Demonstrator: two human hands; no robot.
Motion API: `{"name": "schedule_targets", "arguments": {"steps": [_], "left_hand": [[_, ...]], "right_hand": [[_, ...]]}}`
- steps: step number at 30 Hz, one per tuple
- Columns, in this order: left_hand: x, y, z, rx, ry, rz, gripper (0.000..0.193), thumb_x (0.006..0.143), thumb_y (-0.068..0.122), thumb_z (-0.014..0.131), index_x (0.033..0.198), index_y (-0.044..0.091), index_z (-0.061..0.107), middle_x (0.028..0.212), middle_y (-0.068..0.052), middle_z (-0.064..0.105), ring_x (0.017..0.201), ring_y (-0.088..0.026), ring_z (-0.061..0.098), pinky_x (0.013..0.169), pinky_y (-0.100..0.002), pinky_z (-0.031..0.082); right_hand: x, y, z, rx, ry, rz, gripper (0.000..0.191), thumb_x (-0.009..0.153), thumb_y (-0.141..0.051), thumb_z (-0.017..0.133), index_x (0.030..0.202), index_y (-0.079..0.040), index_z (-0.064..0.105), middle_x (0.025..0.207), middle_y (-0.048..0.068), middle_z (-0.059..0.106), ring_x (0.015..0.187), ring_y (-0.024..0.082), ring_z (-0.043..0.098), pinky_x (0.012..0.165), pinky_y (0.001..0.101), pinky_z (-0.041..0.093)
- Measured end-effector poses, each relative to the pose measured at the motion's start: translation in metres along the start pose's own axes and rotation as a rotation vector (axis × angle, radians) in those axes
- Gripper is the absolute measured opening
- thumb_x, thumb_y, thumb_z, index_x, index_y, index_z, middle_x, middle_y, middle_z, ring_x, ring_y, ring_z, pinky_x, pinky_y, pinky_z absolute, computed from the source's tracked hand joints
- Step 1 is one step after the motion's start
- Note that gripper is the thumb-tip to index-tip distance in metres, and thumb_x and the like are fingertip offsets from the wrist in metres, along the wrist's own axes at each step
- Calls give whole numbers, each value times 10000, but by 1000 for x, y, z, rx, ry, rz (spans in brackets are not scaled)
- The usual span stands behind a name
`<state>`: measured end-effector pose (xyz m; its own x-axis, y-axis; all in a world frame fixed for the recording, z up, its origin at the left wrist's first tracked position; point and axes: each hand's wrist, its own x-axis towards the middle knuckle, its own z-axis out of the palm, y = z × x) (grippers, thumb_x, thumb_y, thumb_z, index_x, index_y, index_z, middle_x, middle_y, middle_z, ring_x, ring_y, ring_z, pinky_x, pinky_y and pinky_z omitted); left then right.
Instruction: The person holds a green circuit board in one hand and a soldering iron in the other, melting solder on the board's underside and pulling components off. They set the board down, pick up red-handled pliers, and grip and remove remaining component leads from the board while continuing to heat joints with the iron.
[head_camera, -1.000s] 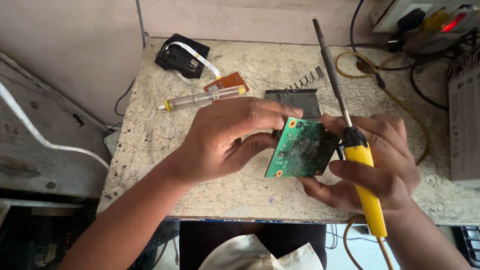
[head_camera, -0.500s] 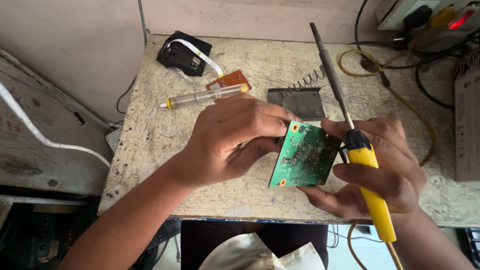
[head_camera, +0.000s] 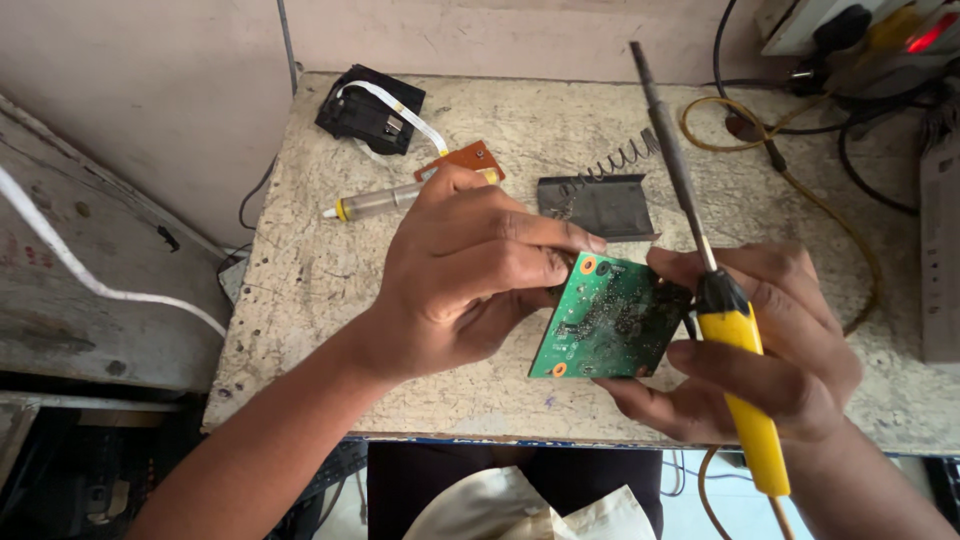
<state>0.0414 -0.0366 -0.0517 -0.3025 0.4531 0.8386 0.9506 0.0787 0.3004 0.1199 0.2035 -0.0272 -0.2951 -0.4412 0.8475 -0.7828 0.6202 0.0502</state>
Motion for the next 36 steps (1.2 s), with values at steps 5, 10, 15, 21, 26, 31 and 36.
{"name": "schedule_targets", "arguments": {"steps": [5, 10, 15, 21, 26, 31, 36], "left_hand": [[0, 1, 1, -35, 40, -11, 170, 998, 202, 808, 980, 224, 640, 1144, 106, 756, 926, -70, 642, 864, -287, 391], [-1, -1, 6, -50, 66, 9, 155, 972, 232, 803, 960, 223, 649, 1099, 95, 767, 884, -66, 623, 851, -292, 392], [-3, -2, 5, -52, 49, 7, 139, 1004, 239, 788, 986, 221, 651, 1135, 86, 765, 895, -62, 643, 847, -292, 393], [-2, -2, 5, -24, 43, 10, 154, 993, 233, 797, 1021, 211, 647, 1140, 62, 753, 940, -83, 656, 849, -306, 402], [-2, -1, 4, -37, 26, -10, 153, 1009, 206, 791, 1031, 209, 639, 1145, 64, 758, 925, -67, 666, 854, -307, 409], [-3, 0, 3, -35, 23, -25, 140, 1008, 192, 777, 1029, 208, 640, 1148, 59, 760, 916, -66, 672, 834, -304, 410], [1, 0, 4, -26, 18, -3, 105, 1026, 181, 739, 1057, 200, 640, 1160, 60, 755, 914, -69, 673, 815, -294, 413]], "right_hand": [[2, -4, -2, 34, -20, 20, 621, 729, -380, 926, 1050, -149, 447, 947, 223, 694, 923, 358, 719, 711, 405, 595], [3, -6, -4, 38, -35, 41, 626, 718, -360, 935, 1049, -159, 443, 942, 228, 689, 922, 360, 717, 706, 406, 596], [2, -6, -3, 30, -43, 51, 645, 703, -379, 953, 1053, -162, 457, 940, 213, 699, 924, 363, 726, 710, 411, 598], [4, -6, -3, 29, -33, 40, 642, 704, -378, 935, 1048, -157, 440, 981, 239, 692, 926, 347, 710, 715, 401, 580], [5, -7, -5, 33, -47, 54, 641, 697, -380, 946, 1036, -158, 450, 991, 234, 693, 939, 351, 710, 733, 409, 579], [5, -8, -4, 23, -49, 61, 633, 693, -386, 946, 1025, -157, 459, 1003, 237, 698, 942, 357, 712, 738, 416, 578], [4, -6, -3, 7, -45, 39, 628, 701, -399, 937, 1025, -154, 458, 1007, 238, 697, 929, 356, 715, 726, 411, 575]]}}
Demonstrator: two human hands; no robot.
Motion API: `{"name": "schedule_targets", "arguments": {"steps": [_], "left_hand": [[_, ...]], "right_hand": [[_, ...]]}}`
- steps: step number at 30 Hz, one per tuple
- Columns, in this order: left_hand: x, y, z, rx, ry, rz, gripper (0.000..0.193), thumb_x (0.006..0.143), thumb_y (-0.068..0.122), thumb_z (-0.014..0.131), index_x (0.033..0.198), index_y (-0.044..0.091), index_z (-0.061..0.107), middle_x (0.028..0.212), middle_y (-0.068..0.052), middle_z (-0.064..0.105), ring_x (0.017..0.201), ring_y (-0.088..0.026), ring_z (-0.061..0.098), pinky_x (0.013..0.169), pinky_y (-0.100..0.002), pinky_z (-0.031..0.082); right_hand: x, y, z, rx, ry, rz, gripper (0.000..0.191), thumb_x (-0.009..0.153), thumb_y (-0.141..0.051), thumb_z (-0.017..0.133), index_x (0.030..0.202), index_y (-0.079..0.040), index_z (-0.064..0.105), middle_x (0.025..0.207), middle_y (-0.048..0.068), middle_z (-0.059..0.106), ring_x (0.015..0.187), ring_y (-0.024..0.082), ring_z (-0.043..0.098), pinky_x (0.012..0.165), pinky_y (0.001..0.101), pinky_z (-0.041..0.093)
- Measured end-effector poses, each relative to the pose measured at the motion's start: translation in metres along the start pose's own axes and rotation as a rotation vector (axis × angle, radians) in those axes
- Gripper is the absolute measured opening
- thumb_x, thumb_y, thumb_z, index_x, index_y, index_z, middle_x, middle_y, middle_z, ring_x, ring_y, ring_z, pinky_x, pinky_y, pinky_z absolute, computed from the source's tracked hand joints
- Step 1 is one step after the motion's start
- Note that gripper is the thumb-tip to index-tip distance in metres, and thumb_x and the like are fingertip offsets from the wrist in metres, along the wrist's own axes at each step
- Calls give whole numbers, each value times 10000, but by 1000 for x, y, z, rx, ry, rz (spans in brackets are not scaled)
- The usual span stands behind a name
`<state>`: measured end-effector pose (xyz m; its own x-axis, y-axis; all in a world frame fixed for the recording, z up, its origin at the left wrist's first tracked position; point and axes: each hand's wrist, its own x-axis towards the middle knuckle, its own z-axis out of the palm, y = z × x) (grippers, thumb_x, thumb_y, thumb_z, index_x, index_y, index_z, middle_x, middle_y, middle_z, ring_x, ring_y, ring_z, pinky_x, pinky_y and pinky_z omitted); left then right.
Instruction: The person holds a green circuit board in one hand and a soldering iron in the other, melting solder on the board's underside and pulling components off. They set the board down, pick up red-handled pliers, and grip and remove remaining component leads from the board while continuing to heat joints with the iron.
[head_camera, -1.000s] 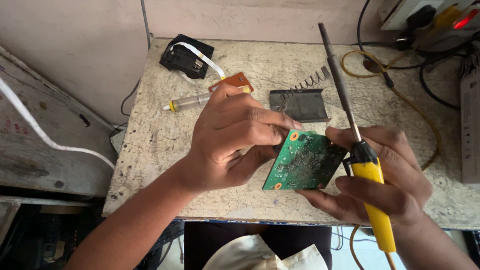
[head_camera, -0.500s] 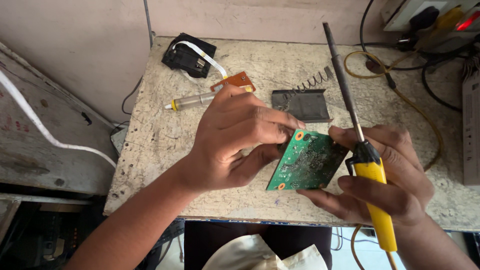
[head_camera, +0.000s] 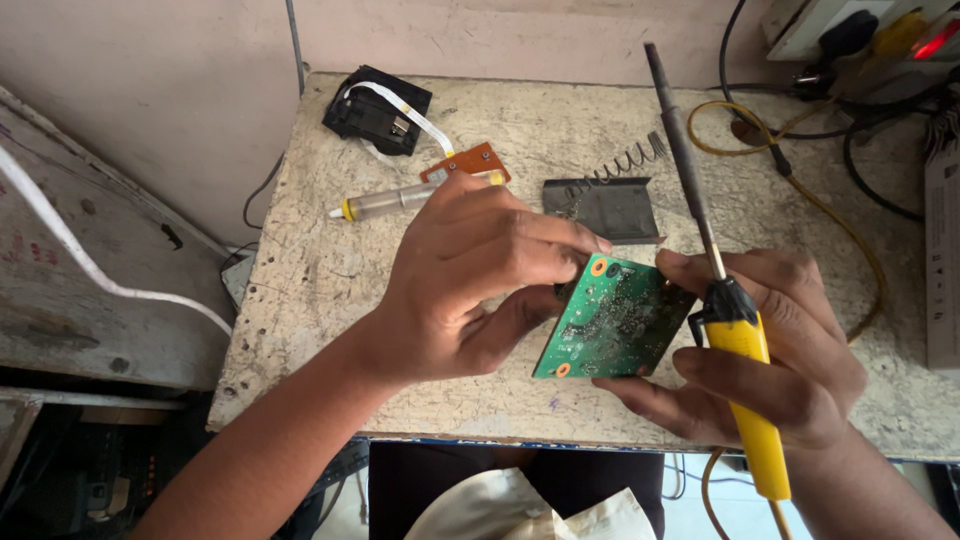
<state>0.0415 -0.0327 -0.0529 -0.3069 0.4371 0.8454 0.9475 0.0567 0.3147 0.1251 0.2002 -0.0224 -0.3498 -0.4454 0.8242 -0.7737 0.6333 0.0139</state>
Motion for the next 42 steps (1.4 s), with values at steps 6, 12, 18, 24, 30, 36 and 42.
{"name": "schedule_targets", "arguments": {"steps": [6, 12, 18, 24, 30, 36, 42], "left_hand": [[0, 5, -8, 33, -52, 32, 116, 1080, 215, 708, 1168, 172, 644, 1228, 55, 735, 944, -81, 684, 822, -317, 410], [4, -1, -1, -202, -79, -22, 311, 1132, 429, 481, 1120, 174, 659, 1170, 14, 733, 866, -92, 623, 759, -306, 436], [-2, 1, -6, -441, -214, -207, 558, 1162, 575, 359, 1085, 99, 640, 885, 6, 595, 768, -110, 542, 704, -291, 423], [-5, 1, -4, -539, -230, -222, 560, 1187, 553, 337, 943, 104, 564, 821, 12, 497, 743, -114, 485, 694, -293, 401], [-6, 1, -3, -558, -249, -220, 554, 1164, 561, 354, 921, 104, 552, 794, 15, 467, 718, -122, 456, 639, -299, 358], [-6, 3, -3, -609, -257, -171, 543, 1193, 550, 370, 969, 86, 542, 877, -3, 510, 792, -136, 490, 681, -309, 386], [1, 7, -1, -640, -213, -150, 527, 1207, 534, 348, 1018, 87, 552, 938, -41, 545, 893, -156, 547, 807, -318, 455]], "right_hand": [[-1, 5, 2, -3, 25, -25, 598, 723, -362, 959, 1034, -150, 494, 967, 224, 664, 923, 352, 711, 704, 381, 595], [0, 6, 2, 42, 41, -39, 601, 758, -316, 942, 1021, -128, 436, 1017, 193, 684, 949, 338, 712, 726, 378, 592], [1, 4, 6, -17, 57, -58, 604, 738, -337, 970, 1056, -164, 487, 1040, 195, 702, 921, 325, 714, 721, 384, 600], [0, 4, 7, -13, 41, -60, 612, 742, -353, 952, 1068, -171, 466, 1032, 210, 695, 937, 327, 709, 710, 377, 599], [-8, 7, 5, -116, 30, -109, 662, 739, -374, 969, 1072, -211, 421, 1014, 170, 718, 916, 299, 722, 650, 374, 524], [-13, 3, 2, -225, 44, -141, 668, 724, -374, 943, 1082, -237, 396, 998, 149, 729, 893, 294, 726, 676, 383, 467], [-9, 5, 6, -215, 63, -157, 672, 725, -402, 943, 1111, -247, 415, 1005, 119, 729, 902, 284, 725, 711, 391, 470]]}}
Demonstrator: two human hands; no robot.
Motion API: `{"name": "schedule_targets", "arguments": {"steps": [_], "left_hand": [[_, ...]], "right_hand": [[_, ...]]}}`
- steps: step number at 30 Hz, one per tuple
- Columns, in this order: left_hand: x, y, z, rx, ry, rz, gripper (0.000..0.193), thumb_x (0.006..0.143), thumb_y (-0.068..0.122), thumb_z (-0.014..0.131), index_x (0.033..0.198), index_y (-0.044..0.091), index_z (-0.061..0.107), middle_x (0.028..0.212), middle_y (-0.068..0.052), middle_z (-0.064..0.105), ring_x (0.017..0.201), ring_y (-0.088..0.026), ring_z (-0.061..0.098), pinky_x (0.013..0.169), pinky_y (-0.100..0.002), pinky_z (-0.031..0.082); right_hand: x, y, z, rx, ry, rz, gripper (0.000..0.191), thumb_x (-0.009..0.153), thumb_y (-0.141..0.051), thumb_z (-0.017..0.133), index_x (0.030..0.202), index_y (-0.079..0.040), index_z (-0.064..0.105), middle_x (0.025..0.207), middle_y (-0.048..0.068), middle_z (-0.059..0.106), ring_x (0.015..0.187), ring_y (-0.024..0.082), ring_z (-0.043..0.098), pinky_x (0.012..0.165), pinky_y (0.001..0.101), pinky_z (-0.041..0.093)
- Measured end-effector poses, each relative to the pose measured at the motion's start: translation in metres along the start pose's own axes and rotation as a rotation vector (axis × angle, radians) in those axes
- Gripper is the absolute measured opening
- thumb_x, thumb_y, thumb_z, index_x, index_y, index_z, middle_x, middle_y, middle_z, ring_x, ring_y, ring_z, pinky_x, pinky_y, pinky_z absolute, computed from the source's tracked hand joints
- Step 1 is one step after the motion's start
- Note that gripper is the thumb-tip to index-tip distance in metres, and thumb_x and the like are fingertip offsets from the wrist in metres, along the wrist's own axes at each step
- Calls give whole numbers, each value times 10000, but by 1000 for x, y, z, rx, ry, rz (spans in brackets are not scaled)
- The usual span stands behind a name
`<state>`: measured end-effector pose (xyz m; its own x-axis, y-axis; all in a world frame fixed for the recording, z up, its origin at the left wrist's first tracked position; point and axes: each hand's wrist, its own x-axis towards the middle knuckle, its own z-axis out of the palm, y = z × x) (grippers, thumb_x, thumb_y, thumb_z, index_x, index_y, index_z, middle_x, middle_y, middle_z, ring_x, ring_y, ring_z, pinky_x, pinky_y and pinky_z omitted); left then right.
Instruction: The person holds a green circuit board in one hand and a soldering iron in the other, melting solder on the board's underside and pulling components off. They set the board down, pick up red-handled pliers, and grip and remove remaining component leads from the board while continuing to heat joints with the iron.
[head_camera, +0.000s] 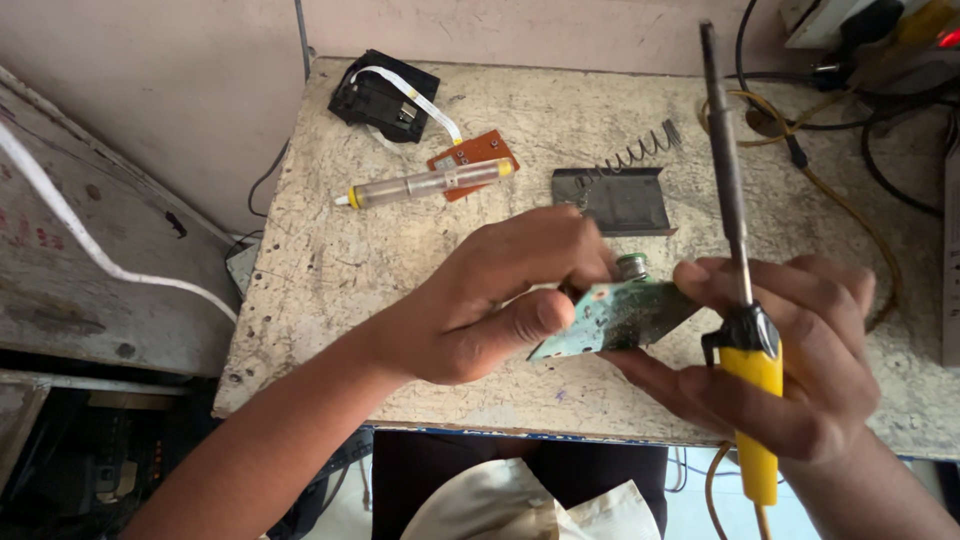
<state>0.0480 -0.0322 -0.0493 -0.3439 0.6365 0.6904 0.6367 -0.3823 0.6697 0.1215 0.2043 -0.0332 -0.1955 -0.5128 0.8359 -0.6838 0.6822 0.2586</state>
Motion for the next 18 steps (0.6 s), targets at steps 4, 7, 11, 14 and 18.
{"name": "schedule_targets", "arguments": {"steps": [4, 7, 11, 14, 18], "left_hand": [[-1, 1, -5, 42, 3, -103, 584, 1110, 535, 307, 1115, 22, 587, 1042, -128, 646, 831, -169, 570, 735, -336, 478], [-1, -3, -4, -45, 14, -100, 540, 1163, 550, 347, 1124, 72, 597, 1133, -111, 684, 837, -125, 663, 728, -281, 555], [1, -8, -1, -89, 96, -37, 447, 1146, 527, 468, 1098, 102, 597, 1193, -91, 688, 895, -134, 690, 713, -265, 583], [0, -6, -11, -165, 155, -23, 391, 1107, 483, 587, 1092, 92, 600, 1272, -109, 666, 1040, -159, 700, 796, -288, 642], [-4, 1, -23, 0, 198, 11, 375, 1125, 452, 637, 1116, 77, 627, 1288, -90, 668, 1147, -148, 655, 995, -308, 553]], "right_hand": [[-8, 10, 8, 148, -7, 50, 675, 724, -387, 950, 1138, -259, 433, 1018, 155, 702, 927, 296, 705, 713, 369, 514], [-26, 21, 6, 179, -24, 119, 530, 793, -359, 839, 1112, -219, 439, 995, 147, 662, 894, 275, 655, 706, 364, 483], [-67, 46, -1, 233, 206, 273, 346, 884, -321, 691, 1077, -167, 448, 964, 138, 609, 850, 246, 588, 696, 356, 442], [-106, 70, 0, 264, 376, 436, 229, 953, -293, 579, 1051, -127, 455, 940, 130, 569, 816, 225, 537, 689, 351, 411], [-146, 93, -5, 350, 396, 521, 186, 1044, -255, 431, 1016, -75, 464, 909, 120, 516, 772, 196, 470, 680, 343, 370]]}}
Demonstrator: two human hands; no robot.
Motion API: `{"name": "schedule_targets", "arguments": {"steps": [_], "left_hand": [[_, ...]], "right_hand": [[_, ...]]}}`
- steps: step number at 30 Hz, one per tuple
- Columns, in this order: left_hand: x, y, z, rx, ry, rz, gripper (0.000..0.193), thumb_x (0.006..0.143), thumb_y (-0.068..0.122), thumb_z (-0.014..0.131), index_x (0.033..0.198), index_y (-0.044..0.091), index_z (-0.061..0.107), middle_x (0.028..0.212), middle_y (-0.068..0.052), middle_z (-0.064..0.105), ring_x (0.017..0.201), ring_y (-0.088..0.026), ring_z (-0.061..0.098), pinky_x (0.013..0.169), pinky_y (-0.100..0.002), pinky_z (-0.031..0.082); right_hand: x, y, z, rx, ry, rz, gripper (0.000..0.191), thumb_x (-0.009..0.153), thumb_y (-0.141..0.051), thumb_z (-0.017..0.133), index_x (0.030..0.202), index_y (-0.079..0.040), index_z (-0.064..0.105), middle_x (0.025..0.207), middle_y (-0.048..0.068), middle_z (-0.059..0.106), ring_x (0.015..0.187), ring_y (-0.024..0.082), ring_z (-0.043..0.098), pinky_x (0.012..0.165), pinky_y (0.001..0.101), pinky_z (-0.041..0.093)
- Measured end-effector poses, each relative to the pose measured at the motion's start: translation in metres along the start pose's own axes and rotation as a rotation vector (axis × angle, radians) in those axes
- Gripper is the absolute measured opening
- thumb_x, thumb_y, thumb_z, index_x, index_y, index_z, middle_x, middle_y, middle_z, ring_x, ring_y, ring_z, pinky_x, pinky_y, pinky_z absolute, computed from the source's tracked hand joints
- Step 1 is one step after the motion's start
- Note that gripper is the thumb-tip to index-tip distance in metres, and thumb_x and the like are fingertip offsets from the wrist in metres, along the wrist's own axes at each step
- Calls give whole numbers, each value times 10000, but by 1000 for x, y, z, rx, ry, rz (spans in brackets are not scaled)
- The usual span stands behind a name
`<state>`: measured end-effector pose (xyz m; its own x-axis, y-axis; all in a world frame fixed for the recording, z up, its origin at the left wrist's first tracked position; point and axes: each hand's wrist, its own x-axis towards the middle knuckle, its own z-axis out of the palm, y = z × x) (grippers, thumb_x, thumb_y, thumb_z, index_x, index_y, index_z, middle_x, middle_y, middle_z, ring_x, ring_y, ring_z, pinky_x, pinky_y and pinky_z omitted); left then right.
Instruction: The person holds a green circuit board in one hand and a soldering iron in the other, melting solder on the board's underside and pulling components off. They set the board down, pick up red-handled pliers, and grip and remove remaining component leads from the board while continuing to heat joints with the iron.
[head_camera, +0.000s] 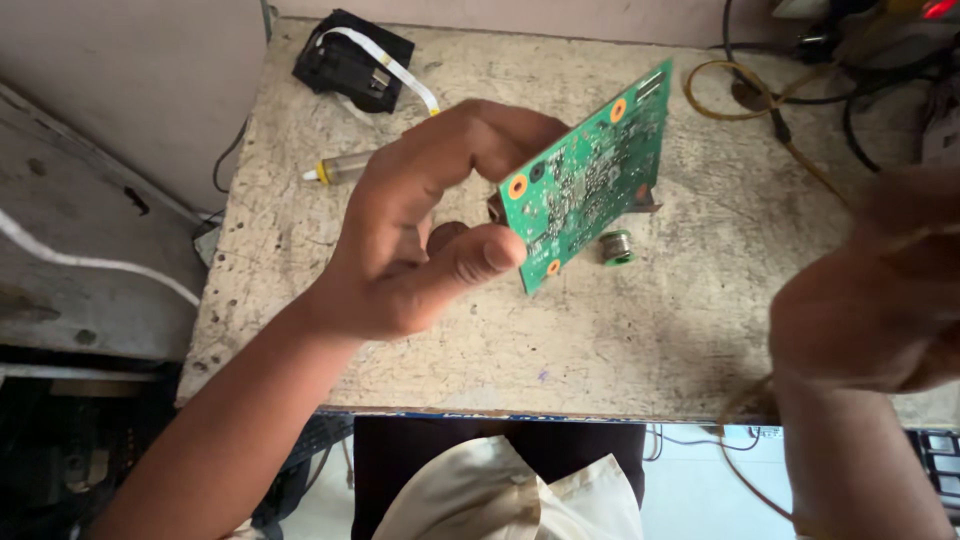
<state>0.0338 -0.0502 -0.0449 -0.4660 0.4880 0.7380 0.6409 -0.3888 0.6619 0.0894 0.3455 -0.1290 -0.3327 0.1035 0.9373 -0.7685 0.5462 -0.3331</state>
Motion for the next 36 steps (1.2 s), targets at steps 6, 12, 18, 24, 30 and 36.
{"name": "schedule_targets", "arguments": {"steps": [6, 12, 18, 24, 30, 36], "left_hand": [[2, 4, -1, 31, 4, -27, 421, 1124, 505, 605, 1166, 87, 637, 1260, -55, 683, 1195, -128, 647, 1022, -293, 492], [0, 7, 0, 4, -8, -114, 539, 1128, 564, 495, 1253, 56, 624, 1202, -45, 675, 1016, -105, 604, 893, -274, 484], [-3, 6, 3, -119, -32, -115, 523, 1182, 559, 446, 1275, 66, 592, 1197, -41, 653, 1065, -96, 627, 921, -266, 501], [-2, 7, 4, -150, -42, -94, 546, 1175, 573, 407, 1170, 51, 571, 949, -16, 576, 841, -70, 527, 745, -240, 415], [-2, 6, 6, -124, -6, -102, 556, 1197, 563, 390, 1021, 49, 513, 801, 4, 462, 663, -71, 383, 610, -243, 328], [0, 5, 10, -160, -16, -81, 537, 1172, 580, 356, 1061, 74, 498, 799, 6, 470, 665, -81, 437, 615, -262, 388]], "right_hand": [[-1, 10, -10, 86, 6, 22, 356, 1147, -225, 250, 945, -25, 465, 842, 110, 442, 713, 177, 384, 666, 344, 313], [0, 5, 6, 230, 29, 72, 360, 1128, -313, 290, 973, -65, 501, 873, 94, 492, 734, 178, 441, 675, 340, 337], [-3, 12, 3, 331, -15, 140, 386, 1119, -399, 332, 1041, -95, 555, 944, 72, 560, 762, 158, 510, 688, 321, 371], [-13, 11, -12, 466, -111, 214, 432, 1110, -486, 373, 1108, -124, 610, 1015, 51, 628, 790, 139, 580, 701, 303, 404], [-15, 10, -20, 550, -190, 259, 493, 1100, -572, 414, 1176, -154, 665, 1086, 30, 696, 818, 119, 650, 714, 285, 438], [-6, -3, -11, 671, -261, 312, 477, 1104, -594, 444, 1250, -205, 677, 1134, -4, 762, 893, 96, 689, 730, 264, 460]]}}
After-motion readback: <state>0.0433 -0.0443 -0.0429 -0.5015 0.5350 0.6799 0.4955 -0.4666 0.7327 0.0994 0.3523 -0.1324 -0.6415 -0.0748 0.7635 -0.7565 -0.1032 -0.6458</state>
